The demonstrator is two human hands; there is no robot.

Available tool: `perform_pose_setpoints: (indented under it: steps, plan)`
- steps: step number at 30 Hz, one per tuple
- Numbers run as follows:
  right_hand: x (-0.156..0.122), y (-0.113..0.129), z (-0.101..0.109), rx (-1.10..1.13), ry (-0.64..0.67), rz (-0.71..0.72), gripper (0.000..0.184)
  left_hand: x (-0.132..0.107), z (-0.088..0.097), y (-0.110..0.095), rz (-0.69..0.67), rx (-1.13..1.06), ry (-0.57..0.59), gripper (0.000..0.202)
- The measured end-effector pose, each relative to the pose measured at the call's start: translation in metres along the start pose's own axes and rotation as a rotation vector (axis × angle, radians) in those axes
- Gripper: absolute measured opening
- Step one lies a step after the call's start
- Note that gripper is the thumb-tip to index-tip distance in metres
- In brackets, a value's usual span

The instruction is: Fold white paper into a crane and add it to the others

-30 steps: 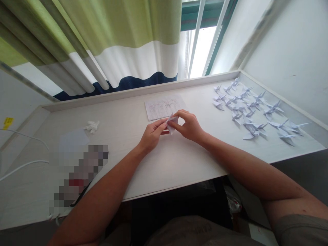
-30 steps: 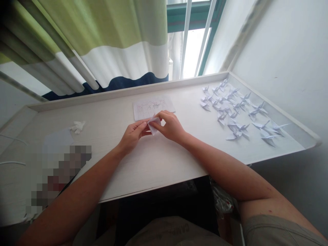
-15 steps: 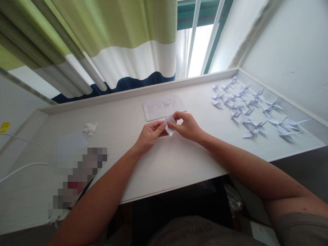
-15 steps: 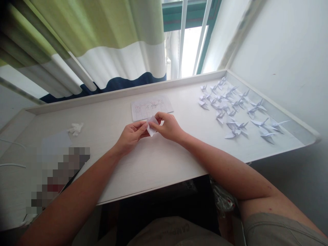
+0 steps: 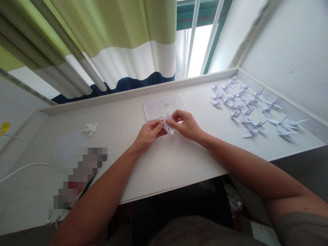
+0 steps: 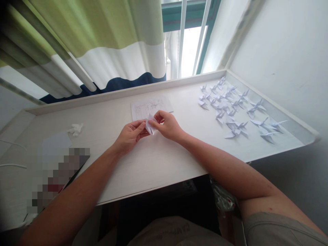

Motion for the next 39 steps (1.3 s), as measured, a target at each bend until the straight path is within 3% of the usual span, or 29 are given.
perform_pose_setpoints:
  steps: [5,9,14,24,27,30,34,39]
  plan:
    - [0.0,-0.004,0.0,-0.026,-0.034,-0.026,0.038,-0.001,-0.003,0.001,0.014,0.0,0.01,0.045]
    - [0.0,-0.009,-0.002,-0.037,-0.039,-0.053,0.036,-0.001,-0.002,0.003,0.014,0.04,-0.057,0.039]
    - [-0.002,-0.013,-0.012,0.053,0.07,-0.153,0.036,-0.002,0.0,0.006,0.045,0.07,-0.126,0.026]
    - [-0.003,-0.007,-0.018,0.076,0.134,-0.123,0.033,-0.004,0.005,0.003,0.001,0.27,-0.196,0.024]
    - [-0.004,-0.005,-0.018,0.101,0.145,-0.111,0.028,-0.003,0.011,-0.001,-0.033,0.295,-0.246,0.024]
    - [-0.005,-0.005,-0.017,0.105,0.138,-0.139,0.036,-0.002,0.016,-0.004,-0.077,0.249,-0.303,0.027]
    - [-0.009,-0.007,-0.025,0.122,0.232,-0.224,0.044,-0.001,0.019,-0.009,-0.168,0.155,-0.359,0.03]
    - [-0.013,-0.004,-0.031,0.132,0.281,-0.221,0.035,-0.004,0.014,-0.012,-0.23,0.222,-0.381,0.021]
Point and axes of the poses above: each hand's wrist, its own x-axis towards the middle knuckle, its own z-axis out of the back of the hand, y = z × x, the point moved 7 cm from there along x, towards the middle knuckle, and after that the axes turned 3 degrees about -y, right-handed, at the moved point
